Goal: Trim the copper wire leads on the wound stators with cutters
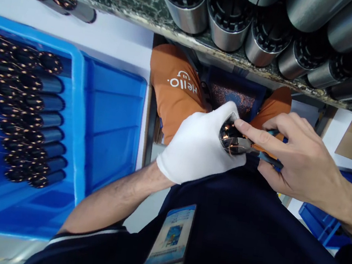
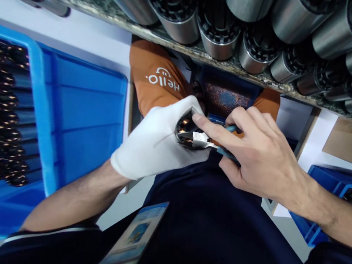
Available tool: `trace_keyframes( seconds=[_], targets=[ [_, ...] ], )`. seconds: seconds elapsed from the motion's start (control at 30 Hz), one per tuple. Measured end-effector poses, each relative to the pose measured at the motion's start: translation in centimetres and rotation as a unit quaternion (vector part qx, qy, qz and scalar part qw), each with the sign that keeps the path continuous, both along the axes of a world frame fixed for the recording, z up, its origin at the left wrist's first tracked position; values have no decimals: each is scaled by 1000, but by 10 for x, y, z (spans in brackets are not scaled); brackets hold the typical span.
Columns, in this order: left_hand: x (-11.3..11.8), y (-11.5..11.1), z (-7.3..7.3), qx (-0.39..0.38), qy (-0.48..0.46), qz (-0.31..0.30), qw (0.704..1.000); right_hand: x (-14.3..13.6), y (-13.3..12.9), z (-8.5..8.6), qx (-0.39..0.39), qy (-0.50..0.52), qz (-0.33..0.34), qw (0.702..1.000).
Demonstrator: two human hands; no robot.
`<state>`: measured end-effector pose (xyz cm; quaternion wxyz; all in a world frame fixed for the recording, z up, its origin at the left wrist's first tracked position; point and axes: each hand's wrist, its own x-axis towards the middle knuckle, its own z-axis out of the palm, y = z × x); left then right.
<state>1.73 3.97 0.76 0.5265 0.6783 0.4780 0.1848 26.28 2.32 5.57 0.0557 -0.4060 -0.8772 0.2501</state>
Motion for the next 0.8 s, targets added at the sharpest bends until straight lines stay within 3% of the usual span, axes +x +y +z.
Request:
trace_keyframes(
  seconds=[0.17, 0.4, 0.6, 0.8],
  targets=[
    [-1, -6, 0, 61, 37, -15, 997, -2, -6, -2, 30, -18, -3, 999],
    [-3, -8, 1, 17, 47, 12, 999, -2, -14, -5, 2, -24, -29, 999],
    [2, -14, 1, 65, 94, 29, 993, -7, -16, -3, 26, -41, -37, 998],
    [1, -16, -4, 69, 122, 18, 990, -6, -12, -8, -132, 86, -57, 986]
  ],
)
